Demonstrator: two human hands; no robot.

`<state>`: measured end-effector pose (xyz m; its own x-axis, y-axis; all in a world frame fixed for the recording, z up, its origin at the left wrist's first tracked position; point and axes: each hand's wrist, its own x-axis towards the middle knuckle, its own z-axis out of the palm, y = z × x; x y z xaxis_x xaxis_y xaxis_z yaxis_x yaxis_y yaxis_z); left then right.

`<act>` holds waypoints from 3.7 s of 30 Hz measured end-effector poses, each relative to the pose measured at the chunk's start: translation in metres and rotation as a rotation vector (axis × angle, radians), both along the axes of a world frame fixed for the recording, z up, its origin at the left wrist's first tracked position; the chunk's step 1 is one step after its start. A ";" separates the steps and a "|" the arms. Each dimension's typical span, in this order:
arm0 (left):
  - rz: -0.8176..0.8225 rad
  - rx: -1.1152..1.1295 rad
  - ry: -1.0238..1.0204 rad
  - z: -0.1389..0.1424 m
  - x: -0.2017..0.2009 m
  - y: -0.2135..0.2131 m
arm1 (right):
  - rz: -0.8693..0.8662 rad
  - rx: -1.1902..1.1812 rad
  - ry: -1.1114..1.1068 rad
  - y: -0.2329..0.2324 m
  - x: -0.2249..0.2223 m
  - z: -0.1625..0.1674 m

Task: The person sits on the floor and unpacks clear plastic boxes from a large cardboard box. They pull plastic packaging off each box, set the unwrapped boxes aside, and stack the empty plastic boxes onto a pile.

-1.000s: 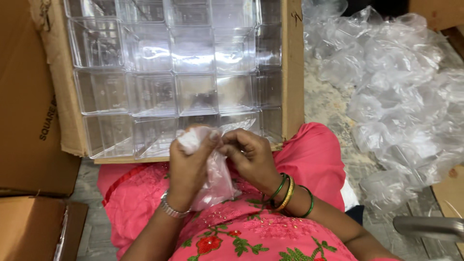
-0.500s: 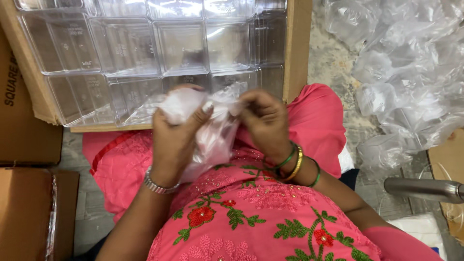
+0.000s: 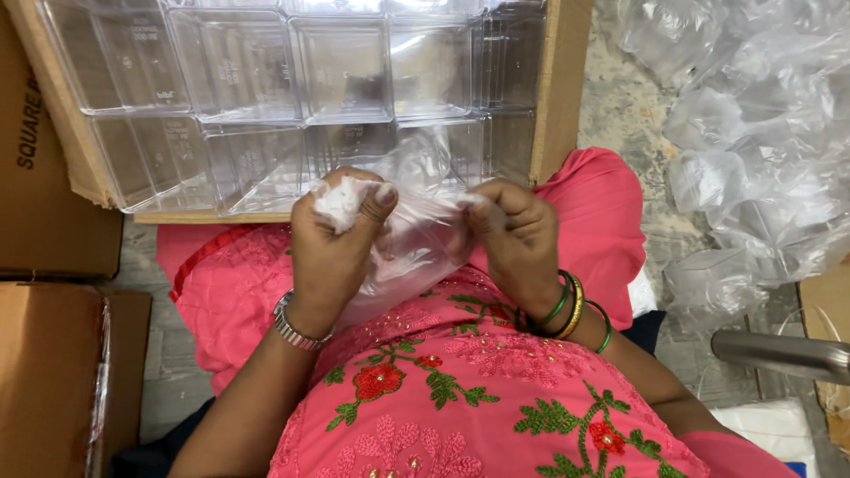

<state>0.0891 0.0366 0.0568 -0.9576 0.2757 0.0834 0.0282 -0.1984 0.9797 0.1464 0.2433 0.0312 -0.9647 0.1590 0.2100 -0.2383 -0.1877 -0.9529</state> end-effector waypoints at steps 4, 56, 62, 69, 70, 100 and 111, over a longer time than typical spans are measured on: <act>-0.210 0.143 0.036 0.008 0.009 -0.016 | 0.100 0.103 0.053 0.003 0.002 -0.004; -0.243 -0.037 -0.109 -0.072 -0.015 0.013 | 0.204 -0.511 -0.175 0.034 -0.026 -0.010; 0.221 -0.141 -0.072 -0.057 -0.021 0.021 | 0.229 -0.068 0.007 0.033 -0.007 -0.021; -0.073 -0.147 -0.025 -0.014 -0.005 0.031 | 0.493 -0.590 -0.193 0.027 0.005 -0.037; -0.081 -0.257 0.067 -0.009 -0.001 0.034 | 0.486 -0.560 -0.179 0.027 0.007 -0.038; 0.033 -0.111 0.099 -0.016 -0.047 0.032 | -0.969 0.013 -0.115 0.299 -0.038 -0.096; 0.067 0.049 -0.042 -0.014 -0.035 0.005 | -0.750 1.477 0.047 0.016 -0.042 -0.031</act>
